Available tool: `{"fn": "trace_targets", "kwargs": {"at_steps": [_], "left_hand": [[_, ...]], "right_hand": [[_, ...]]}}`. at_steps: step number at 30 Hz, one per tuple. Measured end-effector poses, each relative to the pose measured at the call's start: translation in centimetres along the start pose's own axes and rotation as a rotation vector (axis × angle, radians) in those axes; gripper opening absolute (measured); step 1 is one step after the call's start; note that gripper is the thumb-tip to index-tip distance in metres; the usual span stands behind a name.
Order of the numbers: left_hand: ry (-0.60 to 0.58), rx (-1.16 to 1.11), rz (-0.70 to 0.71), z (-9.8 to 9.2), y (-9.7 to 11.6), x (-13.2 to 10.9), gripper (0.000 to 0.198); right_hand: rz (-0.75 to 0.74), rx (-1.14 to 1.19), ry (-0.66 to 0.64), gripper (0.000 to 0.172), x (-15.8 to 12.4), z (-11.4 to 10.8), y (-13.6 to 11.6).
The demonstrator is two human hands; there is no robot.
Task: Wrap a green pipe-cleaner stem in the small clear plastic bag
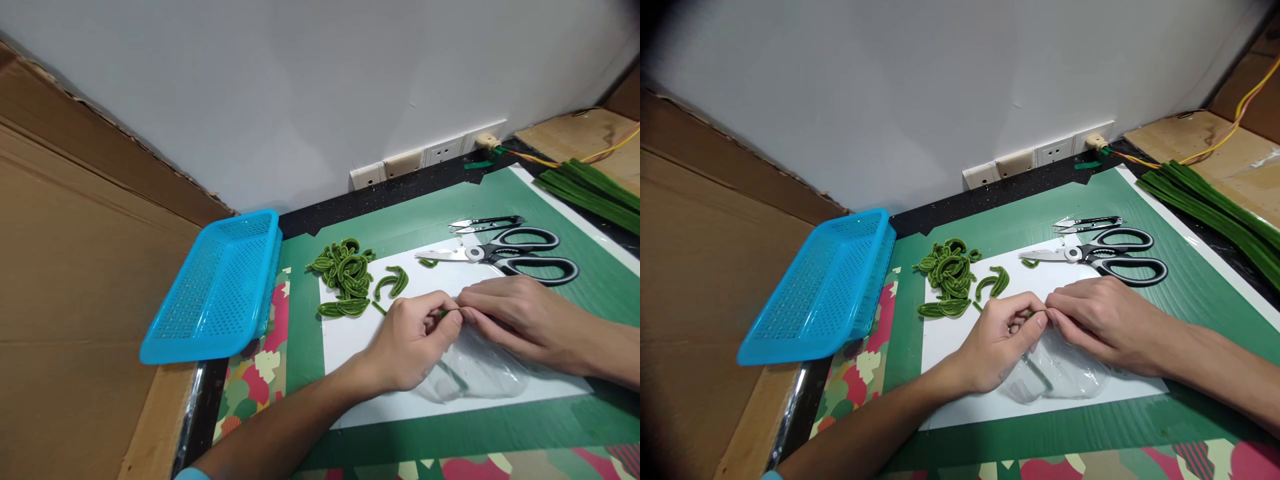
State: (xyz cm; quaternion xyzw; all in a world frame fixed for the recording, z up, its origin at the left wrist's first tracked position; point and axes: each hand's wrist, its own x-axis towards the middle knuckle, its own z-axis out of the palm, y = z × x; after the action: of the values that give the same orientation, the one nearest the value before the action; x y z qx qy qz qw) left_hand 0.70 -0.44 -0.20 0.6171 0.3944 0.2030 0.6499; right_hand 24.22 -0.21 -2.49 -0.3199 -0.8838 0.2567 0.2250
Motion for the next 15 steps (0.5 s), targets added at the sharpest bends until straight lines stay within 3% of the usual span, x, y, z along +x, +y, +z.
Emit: {"fn": "trace_targets", "kwargs": {"at_steps": [15], "left_hand": [[0.003,0.008,-0.004,0.01,0.07,0.00,0.025]], "right_hand": [[-0.002,-0.007,-0.012,0.030,0.01,0.10,-0.01]]}}
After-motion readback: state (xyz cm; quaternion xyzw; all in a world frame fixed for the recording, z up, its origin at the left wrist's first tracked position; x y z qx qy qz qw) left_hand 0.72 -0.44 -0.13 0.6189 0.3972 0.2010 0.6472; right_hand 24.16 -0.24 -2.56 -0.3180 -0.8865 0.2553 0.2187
